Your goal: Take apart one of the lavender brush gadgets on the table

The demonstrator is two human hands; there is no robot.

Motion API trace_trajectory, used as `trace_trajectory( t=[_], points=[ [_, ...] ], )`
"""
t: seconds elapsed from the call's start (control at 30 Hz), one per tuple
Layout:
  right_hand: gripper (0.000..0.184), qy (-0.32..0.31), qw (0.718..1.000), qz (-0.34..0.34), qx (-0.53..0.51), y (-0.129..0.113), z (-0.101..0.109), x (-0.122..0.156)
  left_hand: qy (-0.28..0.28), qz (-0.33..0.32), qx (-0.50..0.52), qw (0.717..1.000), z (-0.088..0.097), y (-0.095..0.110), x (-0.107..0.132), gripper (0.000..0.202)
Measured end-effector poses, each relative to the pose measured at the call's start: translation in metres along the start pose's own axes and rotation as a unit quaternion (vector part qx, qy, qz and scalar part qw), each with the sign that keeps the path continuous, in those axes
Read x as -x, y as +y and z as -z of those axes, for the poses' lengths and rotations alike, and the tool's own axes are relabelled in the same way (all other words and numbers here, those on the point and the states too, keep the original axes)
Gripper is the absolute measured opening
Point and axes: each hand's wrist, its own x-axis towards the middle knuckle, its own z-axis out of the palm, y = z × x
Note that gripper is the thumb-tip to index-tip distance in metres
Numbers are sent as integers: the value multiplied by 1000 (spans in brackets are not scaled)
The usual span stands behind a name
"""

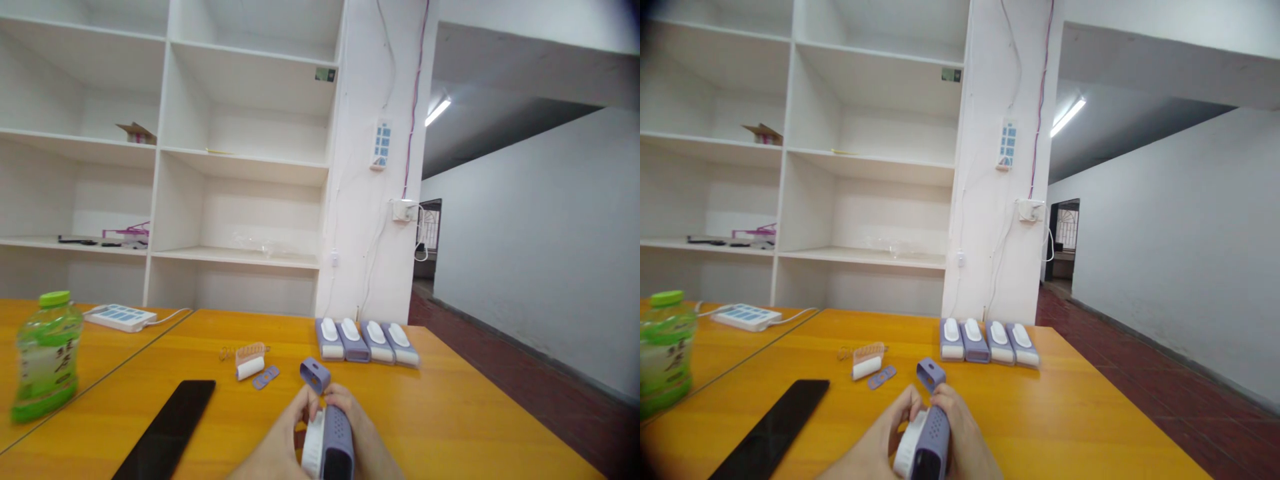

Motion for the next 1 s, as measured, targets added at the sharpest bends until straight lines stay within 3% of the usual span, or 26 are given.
trace_trajectory(
  t=[0.1,0.23,0.47,0.67,0.8,1.0],
  points=[
    [55,-4,1000,8,1,-11,3,-1,30,13,2,999,-9,14,3,74],
    [53,-2,1000,-2,-18,-17,0,0,-2,36,31,999,-13,24,8,74],
    [58,-1,1000,-12,-23,-6,-10,5,11,61,14,998,-6,25,13,69],
    [54,13,998,-60,6,-22,-4,-4,17,46,86,995,3,32,6,55],
    [48,18,997,-64,24,-27,-1,-7,3,51,109,993,6,28,5,61],
    [64,-1,997,-49,62,-15,-1,-2,20,83,136,987,2,20,5,59]
  ],
)
